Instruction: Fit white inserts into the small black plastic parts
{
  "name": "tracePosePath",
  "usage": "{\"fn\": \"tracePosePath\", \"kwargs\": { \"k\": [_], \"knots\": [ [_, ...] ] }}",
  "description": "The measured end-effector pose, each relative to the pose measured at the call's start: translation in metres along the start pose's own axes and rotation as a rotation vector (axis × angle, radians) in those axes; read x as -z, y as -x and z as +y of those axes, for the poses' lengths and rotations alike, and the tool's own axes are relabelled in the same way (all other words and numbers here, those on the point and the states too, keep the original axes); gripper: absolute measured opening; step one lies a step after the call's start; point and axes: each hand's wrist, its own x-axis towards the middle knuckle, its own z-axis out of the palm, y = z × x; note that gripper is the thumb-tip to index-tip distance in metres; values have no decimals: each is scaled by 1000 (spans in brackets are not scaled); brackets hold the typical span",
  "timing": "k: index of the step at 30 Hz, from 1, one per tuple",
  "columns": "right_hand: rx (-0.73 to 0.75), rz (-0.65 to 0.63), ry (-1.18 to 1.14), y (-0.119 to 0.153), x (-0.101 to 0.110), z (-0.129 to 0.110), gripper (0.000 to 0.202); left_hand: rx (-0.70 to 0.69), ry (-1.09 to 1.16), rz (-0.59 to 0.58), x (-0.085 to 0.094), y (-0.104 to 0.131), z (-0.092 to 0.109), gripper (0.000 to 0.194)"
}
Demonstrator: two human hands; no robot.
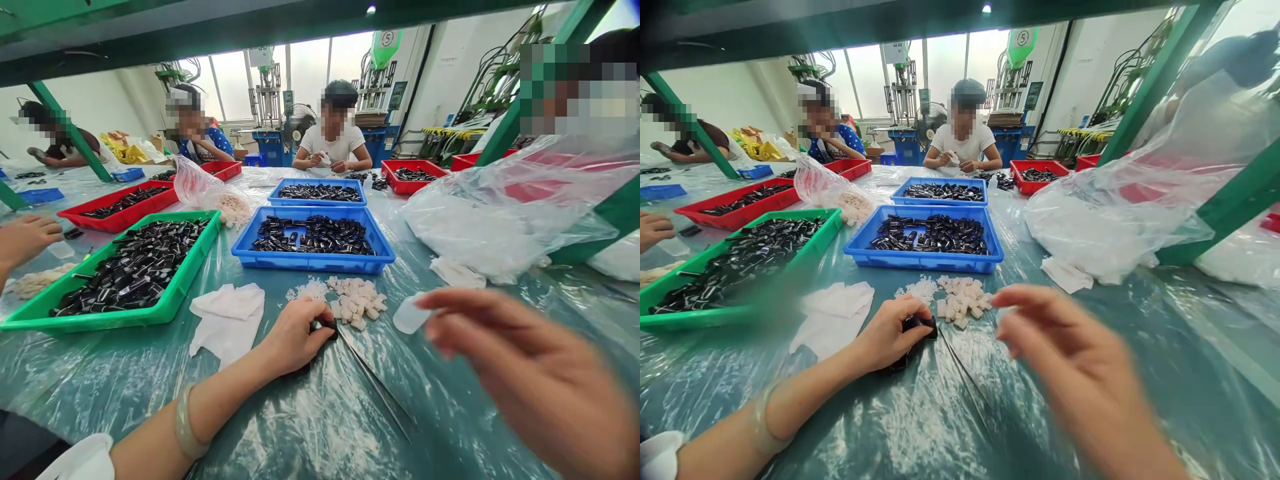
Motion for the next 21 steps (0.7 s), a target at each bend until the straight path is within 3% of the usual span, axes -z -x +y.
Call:
{"fn": "tracePosePath", "kwargs": {
  "k": [3, 7, 10, 14, 18, 21],
  "knots": [
    [-23, -266, 49, -18, -45, -16, 25, 39, 100, 5, 1, 1, 4, 1],
    [-63, -405, 75, -15, -73, -9, 20, 106, 253, -29, 0, 3, 11, 3],
    [-205, -456, -88, -10, -78, -7, 10, 197, 435, -63, -2, 5, 14, 7],
    [-448, -454, -289, -9, -79, -13, 21, 245, 624, -75, -4, 6, 15, 12],
    [-513, -428, -417, -8, -79, -14, 25, 315, 771, -90, -3, 6, 15, 25],
    [-506, -437, -456, -6, -79, -13, 25, 325, 753, -144, -2, 7, 18, 20]
  ]
}}
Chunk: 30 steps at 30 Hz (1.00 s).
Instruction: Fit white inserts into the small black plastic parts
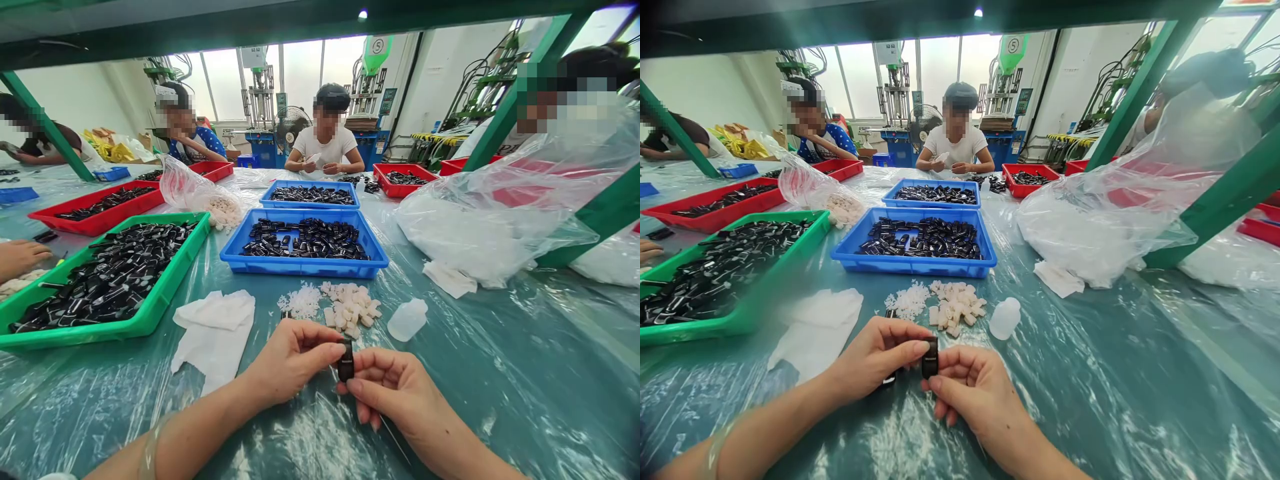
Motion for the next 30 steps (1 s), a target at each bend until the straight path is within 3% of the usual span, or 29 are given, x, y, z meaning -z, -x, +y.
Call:
{"fn": "tracePosePath", "kwargs": {
  "k": [5, 18, 26, 28, 30],
  "knots": [
    [16, 8, -12, 2, -1, 0, 22, 5, -33, -100, -3, 3, 4, 34],
    [18, 8, 55, 4, -2, 1, 16, 73, 26, -138, -6, 2, 1, 35],
    [70, -63, 209, 7, 2, 6, 17, 107, 66, -122, -5, 1, -4, 35],
    [203, 40, 364, 9, 10, 8, 20, 122, 82, -102, -4, 0, -5, 34],
    [459, 275, 596, 12, 22, 8, 20, 142, 121, -94, -4, 0, -5, 35]
  ]
}}
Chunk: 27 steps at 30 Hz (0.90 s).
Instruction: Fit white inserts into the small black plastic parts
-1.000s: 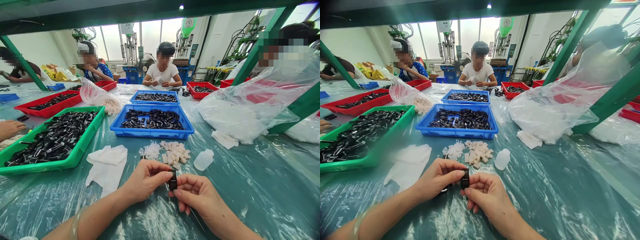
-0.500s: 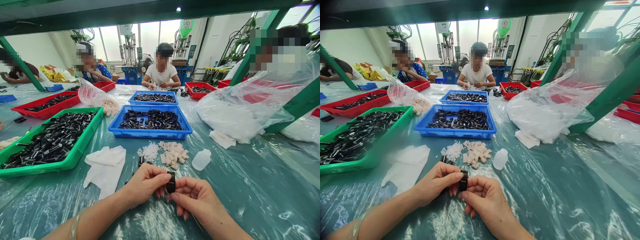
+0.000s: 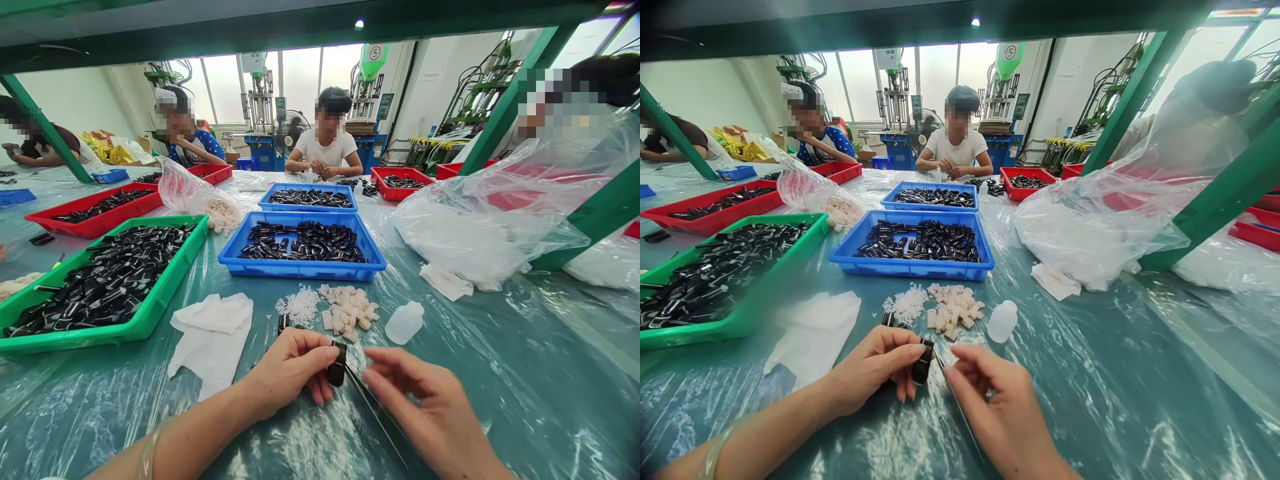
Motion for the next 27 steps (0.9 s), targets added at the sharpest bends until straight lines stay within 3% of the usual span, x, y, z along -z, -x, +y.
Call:
{"fn": "tracePosePath", "kwargs": {
  "k": [3, 6, 10, 12, 15, 18, 21, 24, 27],
  "knots": [
    [286, 432, 255, -6, 19, 9, 31, 16, 64, -14, -1, 0, 0, 35],
    [218, 644, 308, -20, 34, 20, 62, 24, 91, -23, -1, 0, 0, 35],
    [-59, 463, 224, -39, 40, 41, 86, 30, 96, -26, -1, 1, 0, 35],
    [-97, 363, 223, -44, 40, 51, 73, 32, 98, -33, 0, 3, 0, 33],
    [-69, 221, 232, -47, 40, 56, 38, 29, 113, -63, 0, 4, 0, 30],
    [-12, 191, 240, -43, 39, 47, 31, 32, 140, -101, -1, 5, 0, 26],
    [129, 243, 295, -33, 39, 31, 32, 47, 147, -149, -1, 6, 0, 23],
    [473, 259, 480, -21, 37, 16, 33, 52, 133, -202, -1, 7, -1, 22],
    [648, 249, 623, -13, 33, 7, 39, 66, 107, -234, -1, 6, -2, 21]
  ]
}}
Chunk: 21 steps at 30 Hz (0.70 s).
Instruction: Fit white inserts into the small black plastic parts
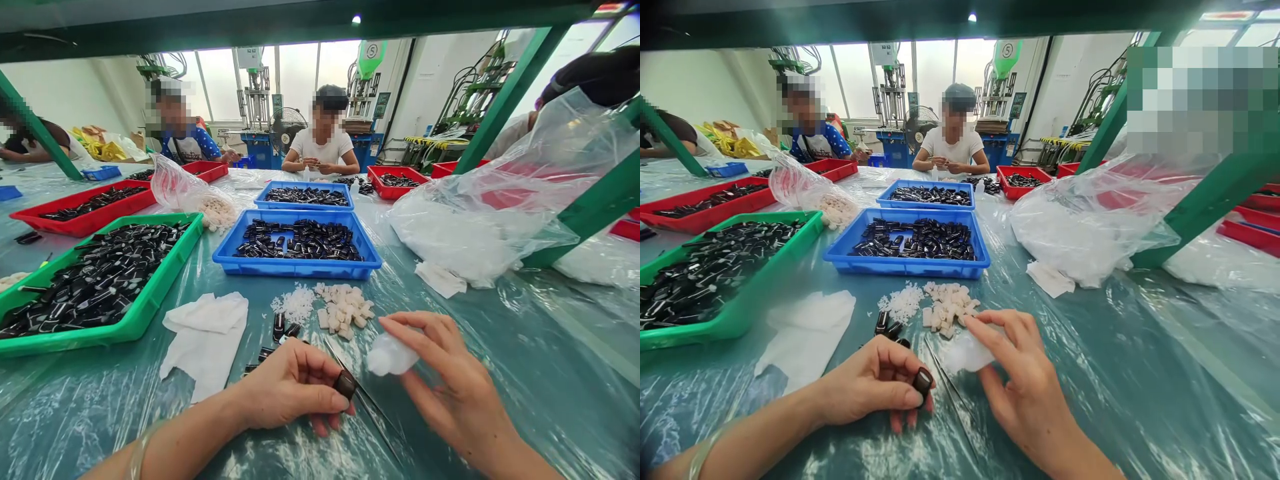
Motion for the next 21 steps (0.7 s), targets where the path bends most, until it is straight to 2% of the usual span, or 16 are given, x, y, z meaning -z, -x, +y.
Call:
{"fn": "tracePosePath", "kwargs": {
  "k": [5, 21],
  "knots": [
    [108, 5, 95, 1, -1, -4, 41, 35, -37, -18, 1, 0, -1, 22],
    [214, 27, 227, -2, 2, -10, 47, 111, -54, -15, -1, 2, -2, 21]
  ]
}}
